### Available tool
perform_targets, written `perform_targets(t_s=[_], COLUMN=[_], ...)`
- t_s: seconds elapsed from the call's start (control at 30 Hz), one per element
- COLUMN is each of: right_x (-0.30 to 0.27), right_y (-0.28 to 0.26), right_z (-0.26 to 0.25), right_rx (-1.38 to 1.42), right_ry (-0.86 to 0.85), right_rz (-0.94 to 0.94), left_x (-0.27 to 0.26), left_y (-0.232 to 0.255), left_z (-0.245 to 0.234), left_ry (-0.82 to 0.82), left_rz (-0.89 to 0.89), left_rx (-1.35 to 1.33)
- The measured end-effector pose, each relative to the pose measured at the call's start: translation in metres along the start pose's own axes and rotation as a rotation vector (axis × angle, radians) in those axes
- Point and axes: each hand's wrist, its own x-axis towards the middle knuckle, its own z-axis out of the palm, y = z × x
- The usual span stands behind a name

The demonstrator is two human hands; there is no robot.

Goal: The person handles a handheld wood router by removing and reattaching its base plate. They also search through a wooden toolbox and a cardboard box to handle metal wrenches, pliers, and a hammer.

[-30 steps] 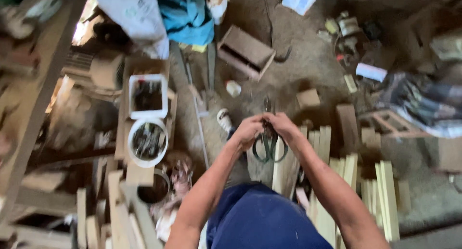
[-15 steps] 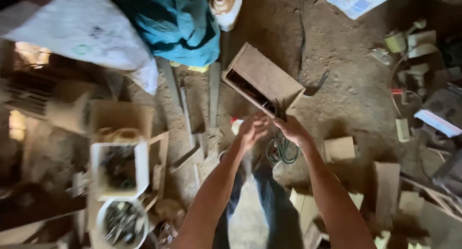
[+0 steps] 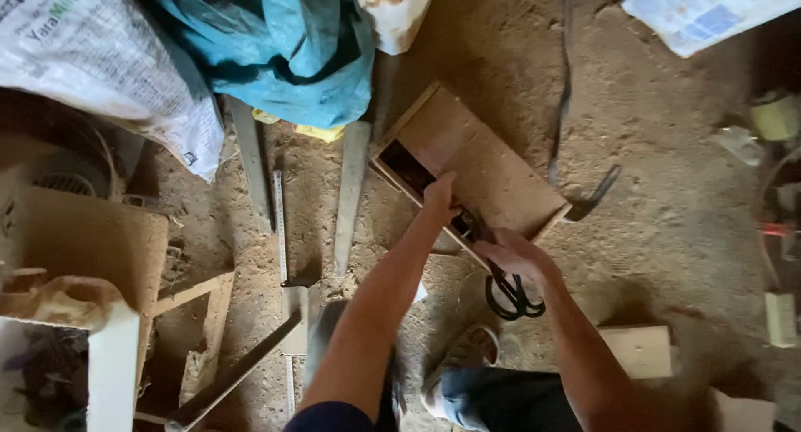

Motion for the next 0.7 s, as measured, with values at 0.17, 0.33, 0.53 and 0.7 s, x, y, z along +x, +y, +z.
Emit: perform_targets(t_s=[0.17, 0.33, 0.53, 0.7], right_x=[0.047, 0.089, 0.158, 0.119], right_y=[0.039, -0.012, -0.029, -0.056], right_z=[0.019, -0.008, -0.02, -0.045], right_rx=[-0.259, -0.589, -0.751, -0.741], right_ry=[-0.076, 0.005, 0.245, 0.327], right_rz=[0.044, -0.021, -0.146, -0.221], left_x=[-0.026, -0.09, -0.12, -0.074], left_y=[0.05, 0.13, 0.189, 0.178], left_z=[0.039, 0.078, 0.043, -0.08], left_ry=[-0.013, -0.358, -0.439, -0.726], left_rz=[0.078, 0.418, 0.588, 0.714], left_rx=[0.285, 0.932, 0.946, 2.031])
